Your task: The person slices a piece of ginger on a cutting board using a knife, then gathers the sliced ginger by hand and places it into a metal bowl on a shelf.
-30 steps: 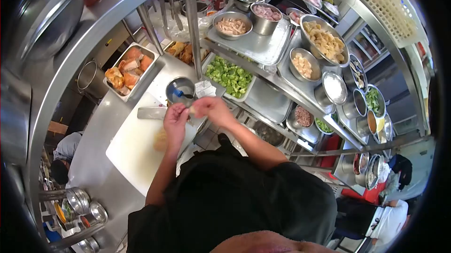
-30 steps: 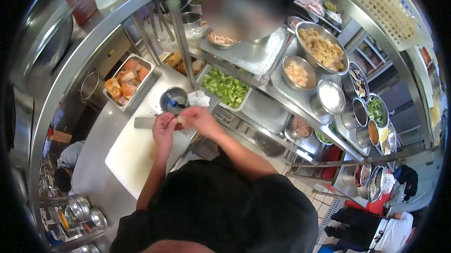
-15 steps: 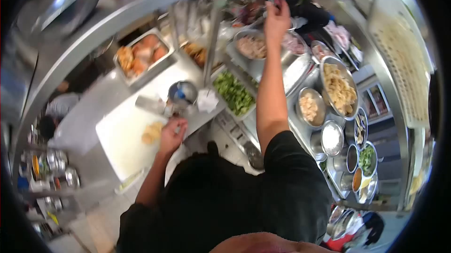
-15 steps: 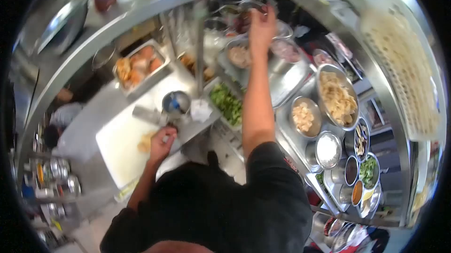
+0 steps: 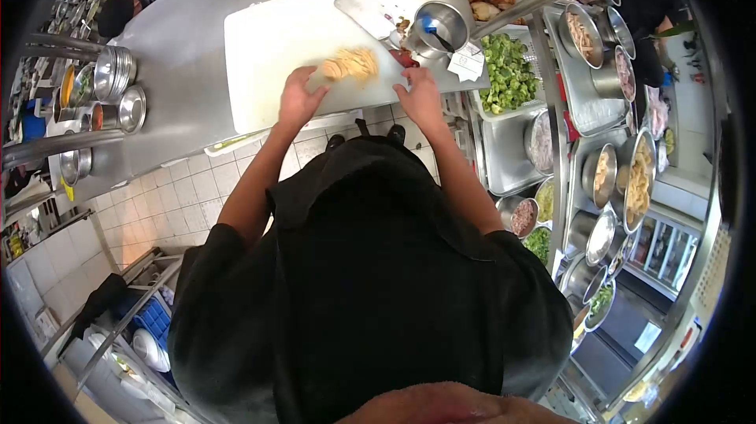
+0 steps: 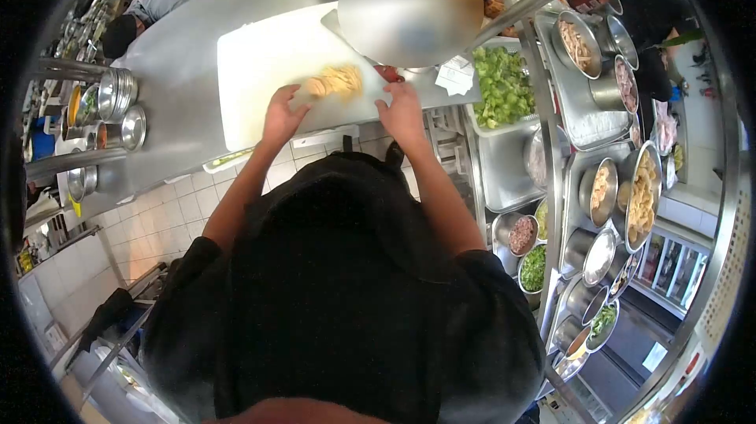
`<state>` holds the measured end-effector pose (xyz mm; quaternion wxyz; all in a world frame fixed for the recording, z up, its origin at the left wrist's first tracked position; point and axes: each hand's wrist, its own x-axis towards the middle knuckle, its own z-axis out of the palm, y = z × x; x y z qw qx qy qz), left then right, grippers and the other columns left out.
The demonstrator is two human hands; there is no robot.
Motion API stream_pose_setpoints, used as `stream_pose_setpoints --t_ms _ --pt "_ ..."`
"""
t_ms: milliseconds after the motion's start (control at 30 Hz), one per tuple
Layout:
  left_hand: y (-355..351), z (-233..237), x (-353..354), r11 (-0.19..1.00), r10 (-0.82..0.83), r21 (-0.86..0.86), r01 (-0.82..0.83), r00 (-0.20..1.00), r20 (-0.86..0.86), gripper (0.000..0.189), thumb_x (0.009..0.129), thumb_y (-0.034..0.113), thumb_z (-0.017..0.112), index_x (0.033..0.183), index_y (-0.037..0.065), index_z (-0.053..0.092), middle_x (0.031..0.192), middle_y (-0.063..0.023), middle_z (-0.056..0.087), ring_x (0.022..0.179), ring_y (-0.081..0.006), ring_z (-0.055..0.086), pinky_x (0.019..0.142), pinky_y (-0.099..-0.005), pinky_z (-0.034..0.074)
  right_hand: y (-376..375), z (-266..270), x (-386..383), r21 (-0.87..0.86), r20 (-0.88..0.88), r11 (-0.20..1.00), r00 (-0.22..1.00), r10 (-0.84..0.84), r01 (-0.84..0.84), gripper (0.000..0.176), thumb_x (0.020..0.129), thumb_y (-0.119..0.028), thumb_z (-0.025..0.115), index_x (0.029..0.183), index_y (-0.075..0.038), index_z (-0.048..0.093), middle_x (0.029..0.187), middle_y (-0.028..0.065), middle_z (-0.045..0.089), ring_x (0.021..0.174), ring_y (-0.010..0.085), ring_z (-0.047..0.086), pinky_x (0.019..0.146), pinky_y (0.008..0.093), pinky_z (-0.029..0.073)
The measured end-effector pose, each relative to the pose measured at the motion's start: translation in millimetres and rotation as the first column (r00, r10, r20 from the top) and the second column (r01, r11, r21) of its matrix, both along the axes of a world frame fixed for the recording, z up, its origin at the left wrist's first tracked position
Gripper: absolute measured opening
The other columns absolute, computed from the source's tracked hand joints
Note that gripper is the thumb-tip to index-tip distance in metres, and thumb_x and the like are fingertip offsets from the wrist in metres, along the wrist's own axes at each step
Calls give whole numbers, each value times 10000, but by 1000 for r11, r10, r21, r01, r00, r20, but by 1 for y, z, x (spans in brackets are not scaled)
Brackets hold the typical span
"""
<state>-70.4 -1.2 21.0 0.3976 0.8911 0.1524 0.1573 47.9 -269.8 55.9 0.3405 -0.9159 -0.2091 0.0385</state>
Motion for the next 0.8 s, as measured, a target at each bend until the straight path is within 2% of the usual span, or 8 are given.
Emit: stream_pose_setpoints --t_ms 67,167,233,367,433,533,633,800 --pt "-8 -8 15 991 -62 124 49 993 99 515 835 207 811 1278 -14 671 1291 -212 679 1185 -379 606 1010 -465 505 10 -13 5 -104 85 995 996 0 9 383 792 -122 812 1137 -22 676 1187 193 652 1151 396 597 981 467 496" --pt "-6 -52 38 962 -156 244 126 982 107 566 847 247 804 1325 -15 650 1318 -202 678 1232 -405 579 1063 -488 473 17 -24 14 -160 160 987 987 -2 28 442 785 -104 806 1187 -14 646 1210 211 642 1170 401 592 1006 472 483" --pt "-7 -59 41 957 -178 250 149 979 98 591 834 240 804 1337 -24 639 1333 -207 674 1222 -417 581 1053 -492 477 19 -31 19 -160 226 985 974 -25 62 424 789 -85 794 1178 -21 637 1199 218 650 1127 399 623 991 475 493" --pt "-13 -45 46 958 -163 262 118 974 155 603 823 231 805 1349 -10 637 1259 -198 705 1206 -414 586 1022 -499 480 22 -44 38 -193 174 981 985 5 29 364 831 -111 750 1161 -15 630 1156 214 669 1097 408 633 959 496 508" --pt "-13 -44 50 973 -151 193 130 983 103 652 801 241 807 1376 -1 615 1253 -178 698 1203 -386 580 1006 -493 456 26 -47 46 -225 159 974 987 22 15 293 868 -114 702 1136 -21 630 1138 214 682 1054 405 653 945 505 513" --pt "-18 -48 49 978 -107 192 87 990 94 702 776 238 813 1405 18 592 1217 -154 696 1205 -365 576 996 -492 441 33 -41 61 -245 92 970 996 9 14 259 887 -138 646 1119 -24 625 1107 208 698 1050 403 670 957 504 514" --pt "-17 -52 49 978 -92 199 66 988 125 738 764 231 816 1433 39 570 1219 -145 692 1213 -354 572 996 -494 437 42 -25 63 -446 -30 895 999 -27 11 306 877 -163 638 1150 -25 626 1137 213 705 1094 396 671 975 478 516" --pt "-8 -48 40 966 -163 217 143 984 74 763 760 214 816 1458 56 550 1252 -142 680 1226 -348 566 1004 -493 431 34 -10 50 -219 -313 975 946 -91 21 314 866 -211 652 1114 -20 676 1032 235 731 1002 377 707 894 443 539"
